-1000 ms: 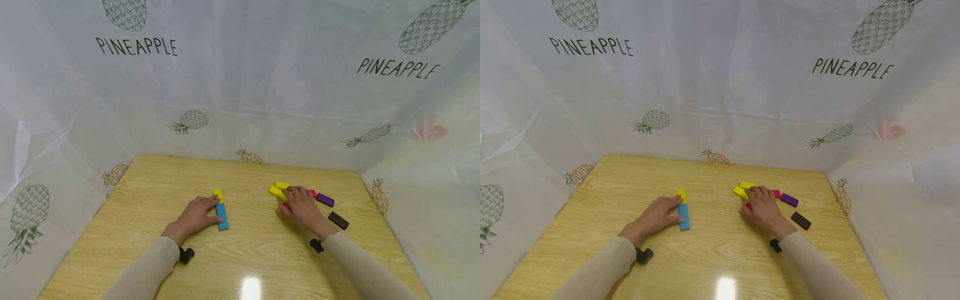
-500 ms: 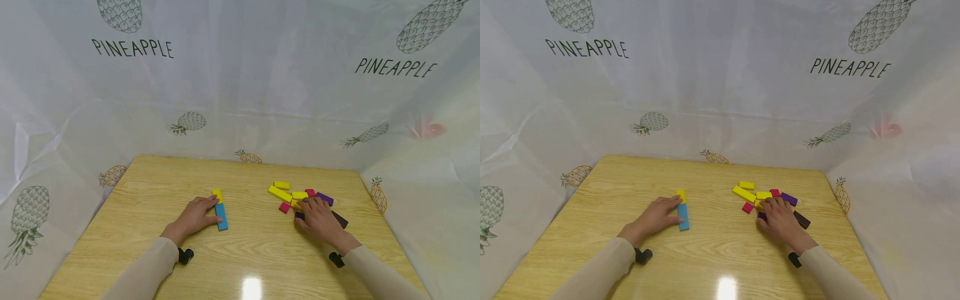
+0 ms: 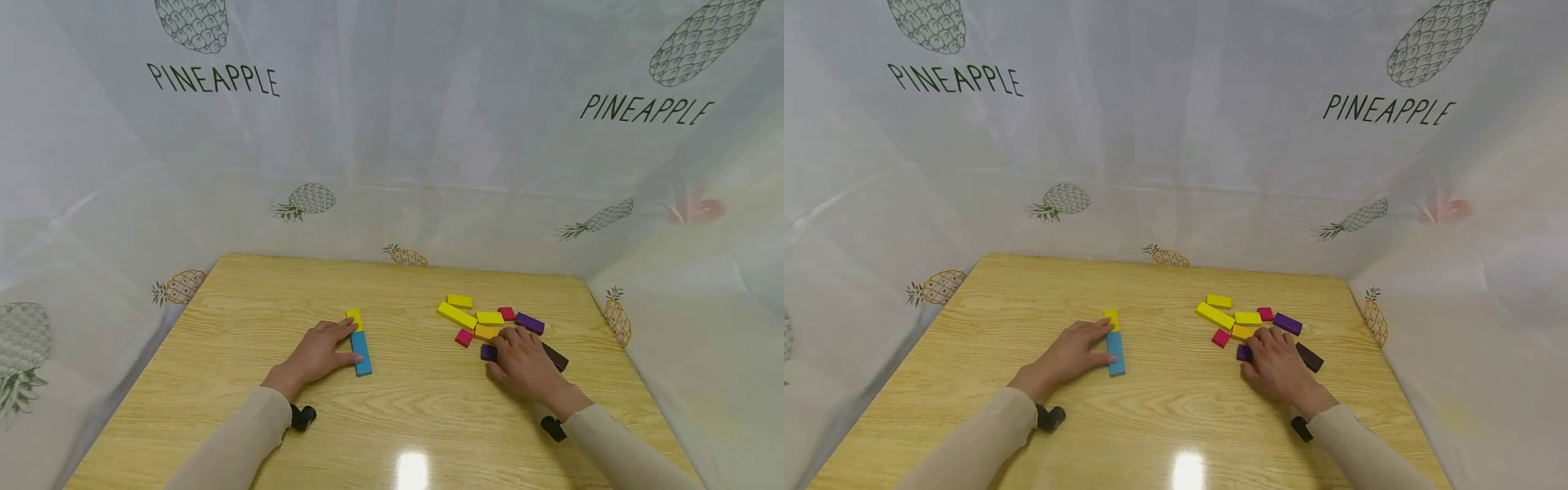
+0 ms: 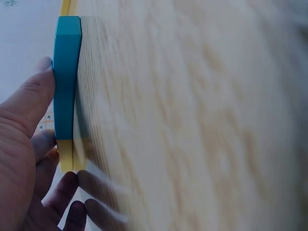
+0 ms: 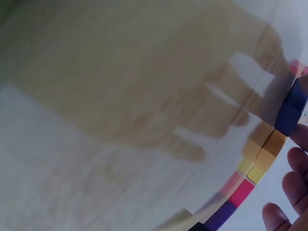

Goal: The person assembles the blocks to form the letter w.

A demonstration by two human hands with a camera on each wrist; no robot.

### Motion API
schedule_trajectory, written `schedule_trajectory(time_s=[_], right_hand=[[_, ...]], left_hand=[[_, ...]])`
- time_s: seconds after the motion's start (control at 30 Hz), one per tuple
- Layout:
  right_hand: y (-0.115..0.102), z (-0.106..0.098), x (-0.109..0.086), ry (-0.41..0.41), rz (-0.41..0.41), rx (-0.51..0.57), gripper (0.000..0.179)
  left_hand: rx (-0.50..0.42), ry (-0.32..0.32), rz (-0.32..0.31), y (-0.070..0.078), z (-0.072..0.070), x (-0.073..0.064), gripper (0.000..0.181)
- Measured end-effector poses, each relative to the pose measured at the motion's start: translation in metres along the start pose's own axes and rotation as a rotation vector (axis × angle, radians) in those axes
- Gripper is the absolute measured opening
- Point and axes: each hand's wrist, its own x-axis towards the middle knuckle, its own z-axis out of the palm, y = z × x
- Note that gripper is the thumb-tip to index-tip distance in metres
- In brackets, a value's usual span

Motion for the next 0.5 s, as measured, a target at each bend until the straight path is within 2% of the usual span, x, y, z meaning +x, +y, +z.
schedule_trajectory(time_s=[0.23, 0.5], right_hand=[[0.001, 0.0025, -0.0009, 0.04, -0.019, 0.009, 0.028], [-0.0005, 0.0005, -0.0004, 0.008, -0.011, 0.001, 0.027]], left_hand=[[-0.005, -0.001, 0.002, 0.0006, 0.0001, -0.0013, 0.076], [-0.011, 0.004, -0.002, 0.0003, 0.0018, -0.0025, 0.076]])
